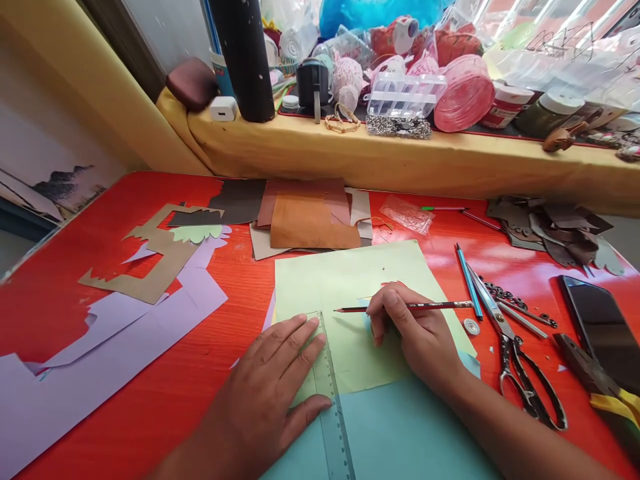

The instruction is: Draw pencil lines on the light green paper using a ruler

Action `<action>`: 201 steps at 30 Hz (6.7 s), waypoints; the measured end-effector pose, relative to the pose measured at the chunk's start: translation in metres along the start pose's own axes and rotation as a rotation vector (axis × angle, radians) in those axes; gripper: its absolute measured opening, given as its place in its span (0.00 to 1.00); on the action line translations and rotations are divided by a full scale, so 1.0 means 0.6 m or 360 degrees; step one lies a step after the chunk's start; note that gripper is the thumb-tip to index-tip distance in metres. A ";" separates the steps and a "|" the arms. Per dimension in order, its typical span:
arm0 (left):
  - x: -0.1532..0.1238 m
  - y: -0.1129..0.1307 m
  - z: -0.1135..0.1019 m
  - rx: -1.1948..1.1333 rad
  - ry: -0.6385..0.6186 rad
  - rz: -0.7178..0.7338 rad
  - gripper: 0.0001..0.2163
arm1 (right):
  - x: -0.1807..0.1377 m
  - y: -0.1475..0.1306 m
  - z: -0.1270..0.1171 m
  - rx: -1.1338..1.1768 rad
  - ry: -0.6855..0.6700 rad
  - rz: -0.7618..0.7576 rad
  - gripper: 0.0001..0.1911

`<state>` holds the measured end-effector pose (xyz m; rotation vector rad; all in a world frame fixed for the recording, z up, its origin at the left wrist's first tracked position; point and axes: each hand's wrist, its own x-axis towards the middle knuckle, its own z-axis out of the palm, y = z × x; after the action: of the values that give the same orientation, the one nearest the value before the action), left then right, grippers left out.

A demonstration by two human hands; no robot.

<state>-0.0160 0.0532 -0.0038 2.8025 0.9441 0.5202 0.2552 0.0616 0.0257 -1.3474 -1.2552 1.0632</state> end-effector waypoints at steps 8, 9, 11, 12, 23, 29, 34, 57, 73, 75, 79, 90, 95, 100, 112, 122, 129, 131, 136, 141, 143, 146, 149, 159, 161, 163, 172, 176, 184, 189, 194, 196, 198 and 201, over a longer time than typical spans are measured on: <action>-0.010 -0.004 0.004 -0.0029 -0.0046 -0.0039 0.25 | -0.001 0.002 0.000 -0.0001 -0.0028 0.0021 0.29; -0.010 -0.004 0.004 -0.0032 -0.0044 -0.0038 0.25 | -0.001 0.002 0.000 0.0000 -0.0032 0.0025 0.29; -0.010 -0.006 0.006 -0.0035 -0.0045 -0.0035 0.25 | -0.001 0.002 -0.001 0.0000 -0.0031 0.0025 0.29; -0.010 -0.006 0.006 -0.0031 -0.0041 -0.0032 0.25 | 0.000 0.002 -0.001 0.0001 -0.0030 0.0022 0.28; -0.005 -0.006 0.000 0.0024 -0.0027 0.0000 0.25 | -0.003 0.006 -0.001 0.0005 -0.0091 -0.0010 0.26; -0.008 -0.006 0.004 0.0057 -0.0029 0.0006 0.25 | -0.005 0.005 0.000 0.0000 -0.0099 -0.0022 0.25; -0.006 -0.006 0.003 0.0072 0.0002 0.0016 0.25 | -0.004 0.004 0.000 0.0008 -0.0098 -0.0003 0.26; 0.005 -0.007 -0.007 0.0103 0.0088 0.0063 0.23 | -0.005 0.006 -0.001 0.0037 -0.0217 -0.0011 0.24; -0.003 -0.007 0.000 0.0059 0.0044 0.0032 0.24 | -0.004 0.005 0.002 0.0009 -0.0293 0.0032 0.23; -0.003 -0.007 0.001 0.0067 0.0044 0.0045 0.24 | -0.004 0.005 0.002 0.0001 -0.0304 0.0033 0.23; -0.009 -0.007 0.007 0.0057 0.0010 -0.0001 0.26 | -0.005 0.007 0.002 -0.0008 -0.0315 0.0026 0.23; -0.011 -0.009 0.011 0.0063 0.0006 0.0006 0.26 | -0.006 0.008 0.001 -0.0035 -0.0330 0.0011 0.23; -0.008 -0.008 0.006 0.0063 0.0013 0.0031 0.26 | -0.004 0.008 0.002 -0.0055 -0.0323 0.0000 0.24; -0.001 -0.008 -0.001 0.0048 0.0038 0.0040 0.25 | -0.004 0.008 0.003 -0.0090 -0.0316 -0.0016 0.25; -0.001 -0.008 0.000 0.0051 0.0038 0.0046 0.24 | -0.006 0.004 0.003 -0.0145 -0.0302 -0.0018 0.27; 0.000 -0.009 0.000 0.0079 0.0046 0.0040 0.24 | -0.005 0.004 0.004 -0.0142 -0.0310 -0.0015 0.27; 0.002 -0.009 -0.002 0.0094 0.0059 0.0054 0.23 | -0.005 0.005 0.002 -0.0127 -0.0327 -0.0005 0.25; 0.000 -0.009 0.000 0.0091 0.0042 0.0043 0.24 | -0.005 0.006 0.002 -0.0125 -0.0329 -0.0004 0.25; -0.004 -0.008 0.004 0.0093 0.0030 0.0037 0.24 | -0.006 0.007 0.002 -0.0127 -0.0331 -0.0006 0.25; 0.000 -0.008 -0.001 0.0100 0.0062 0.0048 0.23 | -0.007 0.008 0.002 -0.0117 -0.0330 -0.0015 0.24; 0.002 -0.008 -0.003 0.0102 0.0070 0.0062 0.23 | -0.006 0.009 0.001 -0.0117 -0.0333 -0.0020 0.24; 0.004 -0.009 -0.004 0.0103 0.0074 0.0062 0.23 | -0.006 0.010 0.001 -0.0114 -0.0333 -0.0026 0.24; 0.001 -0.009 -0.001 0.0103 0.0050 0.0052 0.24 | -0.006 0.011 0.002 -0.0108 -0.0332 -0.0027 0.24; -0.011 -0.010 0.008 0.0105 -0.0011 0.0019 0.26 | -0.006 0.010 0.002 -0.0124 -0.0324 -0.0027 0.24; -0.012 -0.010 0.009 0.0106 -0.0009 0.0015 0.26 | -0.006 0.010 0.002 -0.0118 -0.0324 -0.0026 0.24; -0.012 -0.010 0.009 0.0108 -0.0006 0.0014 0.26 | -0.005 0.011 0.003 -0.0114 -0.0325 -0.0026 0.24; 0.000 -0.010 0.000 0.0128 0.0037 0.0060 0.25 | -0.006 0.011 0.002 -0.0124 -0.0326 -0.0022 0.24; -0.002 -0.009 -0.001 0.0123 0.0050 0.0062 0.24 | -0.006 0.011 0.003 -0.0118 -0.0324 -0.0029 0.24; -0.007 -0.010 0.004 0.0107 0.0018 0.0046 0.25 | -0.006 0.009 0.004 -0.0113 -0.0326 -0.0031 0.24; -0.001 -0.010 -0.002 0.0081 0.0023 0.0053 0.25 | -0.006 0.007 0.003 -0.0132 -0.0317 -0.0024 0.25; -0.009 -0.008 0.005 0.0082 -0.0029 0.0025 0.26 | -0.006 0.007 0.003 -0.0121 -0.0325 -0.0011 0.26; -0.013 -0.008 0.010 0.0078 -0.0039 0.0005 0.26 | -0.005 0.008 0.004 -0.0112 -0.0328 -0.0010 0.26; -0.016 -0.008 0.013 0.0068 -0.0053 -0.0014 0.27 | -0.005 0.009 0.004 -0.0102 -0.0331 -0.0013 0.26; -0.019 -0.008 0.015 0.0045 -0.0065 -0.0030 0.27 | -0.006 0.010 0.004 -0.0063 -0.0312 -0.0003 0.26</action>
<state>-0.0235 0.0499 -0.0166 2.8148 0.9765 0.4492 0.2533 0.0581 0.0192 -1.2949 -1.4270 1.1979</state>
